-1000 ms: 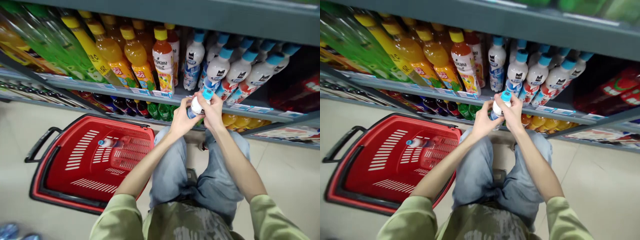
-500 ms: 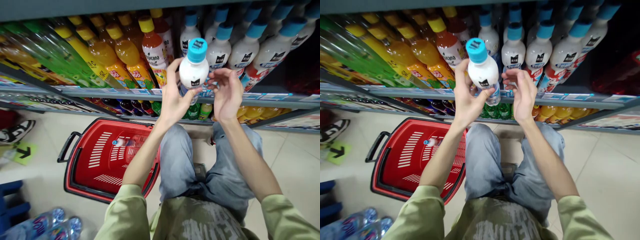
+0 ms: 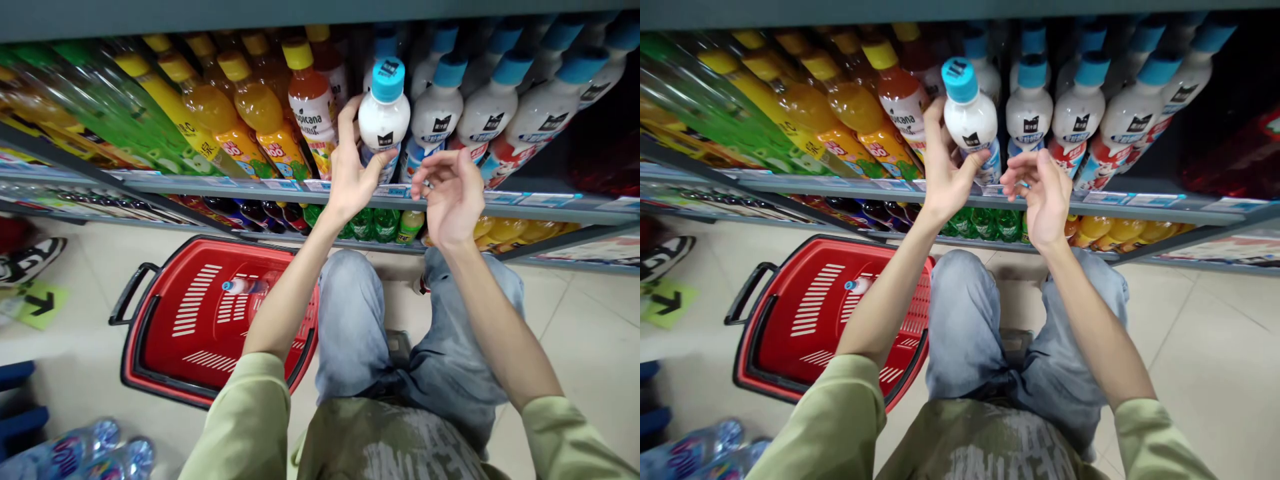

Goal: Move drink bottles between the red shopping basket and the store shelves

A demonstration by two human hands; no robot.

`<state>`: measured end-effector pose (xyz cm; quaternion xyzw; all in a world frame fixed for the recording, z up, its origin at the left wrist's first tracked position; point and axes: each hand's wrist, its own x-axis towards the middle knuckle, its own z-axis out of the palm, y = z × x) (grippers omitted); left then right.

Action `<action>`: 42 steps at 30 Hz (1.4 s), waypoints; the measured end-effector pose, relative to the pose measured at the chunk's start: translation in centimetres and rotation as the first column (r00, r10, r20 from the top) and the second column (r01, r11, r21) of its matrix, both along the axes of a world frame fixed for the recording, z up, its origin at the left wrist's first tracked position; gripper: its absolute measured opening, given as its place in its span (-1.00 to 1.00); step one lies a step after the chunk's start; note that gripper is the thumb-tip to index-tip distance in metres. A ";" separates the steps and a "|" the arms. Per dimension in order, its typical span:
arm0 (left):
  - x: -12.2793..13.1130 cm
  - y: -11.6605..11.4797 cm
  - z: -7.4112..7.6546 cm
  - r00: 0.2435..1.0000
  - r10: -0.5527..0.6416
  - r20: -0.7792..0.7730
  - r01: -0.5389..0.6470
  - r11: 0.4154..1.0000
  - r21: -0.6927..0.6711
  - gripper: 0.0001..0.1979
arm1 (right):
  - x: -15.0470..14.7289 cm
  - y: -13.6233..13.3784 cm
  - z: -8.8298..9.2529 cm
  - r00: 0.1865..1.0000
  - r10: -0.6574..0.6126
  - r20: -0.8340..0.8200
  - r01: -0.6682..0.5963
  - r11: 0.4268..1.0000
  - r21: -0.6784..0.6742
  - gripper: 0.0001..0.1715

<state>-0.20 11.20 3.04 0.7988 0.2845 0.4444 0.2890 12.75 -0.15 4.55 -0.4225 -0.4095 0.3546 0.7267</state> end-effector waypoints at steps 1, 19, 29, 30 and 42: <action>0.1 0.3 -0.3 1.000 0.000 -0.004 0.000 1.000 -0.007 -0.10 | 0.0 0.0 0.1 1.000 0.004 -0.023 -0.004 1.000 0.005 -0.51; 1.1 0.1 -1.1 0.985 0.168 0.039 -0.169 0.986 0.011 -0.33 | -0.3 -0.4 -0.3 0.991 0.099 -0.090 -0.104 0.993 -0.051 -0.52; 1.6 -0.6 -0.9 0.966 0.255 0.038 -0.254 0.967 -0.010 -0.38 | -0.9 0.2 -1.1 0.983 0.157 -0.092 -0.168 0.977 -0.130 -0.49; 1.6 -0.6 -0.8 0.964 0.262 0.034 -0.262 0.965 -0.014 -0.38 | -1.0 0.2 -1.2 0.982 0.166 -0.090 -0.177 0.975 -0.131 -0.49; -4.9 -6.5 -2.2 0.984 0.180 -0.012 -0.180 0.983 -0.035 -0.53 | -2.1 -1.0 -0.7 0.789 0.375 0.487 -0.296 0.926 -0.235 -0.78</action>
